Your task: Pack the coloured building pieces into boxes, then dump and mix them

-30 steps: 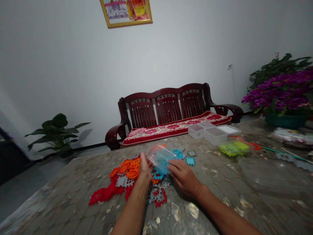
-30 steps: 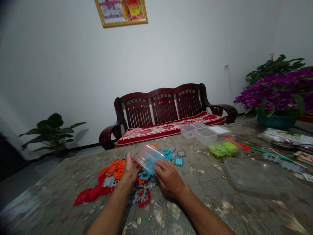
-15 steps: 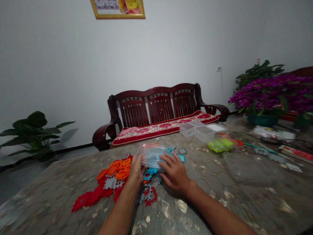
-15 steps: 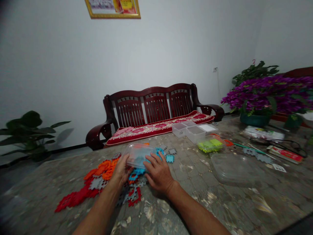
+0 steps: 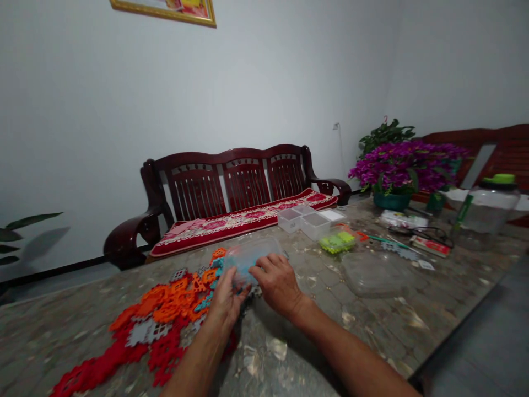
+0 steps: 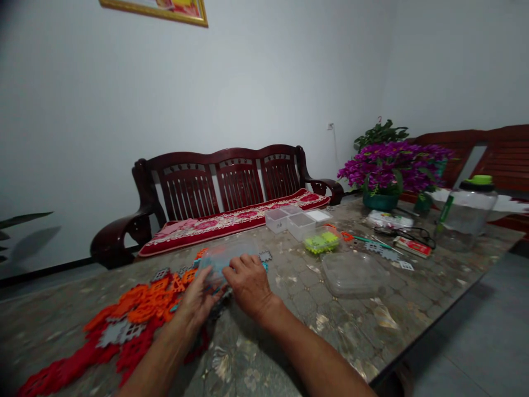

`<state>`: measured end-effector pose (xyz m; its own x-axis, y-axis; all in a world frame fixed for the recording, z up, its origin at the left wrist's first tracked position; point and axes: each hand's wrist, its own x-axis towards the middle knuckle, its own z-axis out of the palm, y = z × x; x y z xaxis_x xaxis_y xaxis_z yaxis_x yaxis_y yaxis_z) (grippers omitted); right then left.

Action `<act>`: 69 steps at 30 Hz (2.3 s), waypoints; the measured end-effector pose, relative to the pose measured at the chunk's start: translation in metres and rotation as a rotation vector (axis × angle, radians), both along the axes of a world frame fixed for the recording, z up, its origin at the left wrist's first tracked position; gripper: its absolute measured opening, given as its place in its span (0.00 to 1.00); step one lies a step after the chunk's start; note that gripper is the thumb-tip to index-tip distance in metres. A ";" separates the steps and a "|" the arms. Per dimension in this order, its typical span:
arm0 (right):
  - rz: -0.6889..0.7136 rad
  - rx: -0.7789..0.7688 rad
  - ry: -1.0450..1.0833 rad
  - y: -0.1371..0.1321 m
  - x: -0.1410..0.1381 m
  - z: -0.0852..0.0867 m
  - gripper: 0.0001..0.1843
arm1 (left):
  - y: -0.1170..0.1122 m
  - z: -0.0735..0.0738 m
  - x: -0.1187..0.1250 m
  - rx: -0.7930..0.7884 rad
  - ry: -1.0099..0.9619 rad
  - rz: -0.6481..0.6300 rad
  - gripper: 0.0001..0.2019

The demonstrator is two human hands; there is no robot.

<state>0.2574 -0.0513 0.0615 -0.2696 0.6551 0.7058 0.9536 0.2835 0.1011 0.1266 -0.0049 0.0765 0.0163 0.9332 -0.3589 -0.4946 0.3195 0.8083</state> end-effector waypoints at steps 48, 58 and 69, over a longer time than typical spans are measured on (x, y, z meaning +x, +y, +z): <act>-0.097 -0.257 0.333 -0.106 0.140 -0.069 0.25 | -0.025 -0.094 -0.034 0.830 0.894 -0.511 0.12; -0.332 -0.205 0.417 -0.097 0.191 -0.107 0.29 | -0.034 -0.089 -0.034 1.052 0.995 -0.478 0.13; -0.232 -0.256 0.325 -0.027 0.138 -0.096 0.26 | -0.005 -0.076 -0.055 1.137 1.567 -0.147 0.19</act>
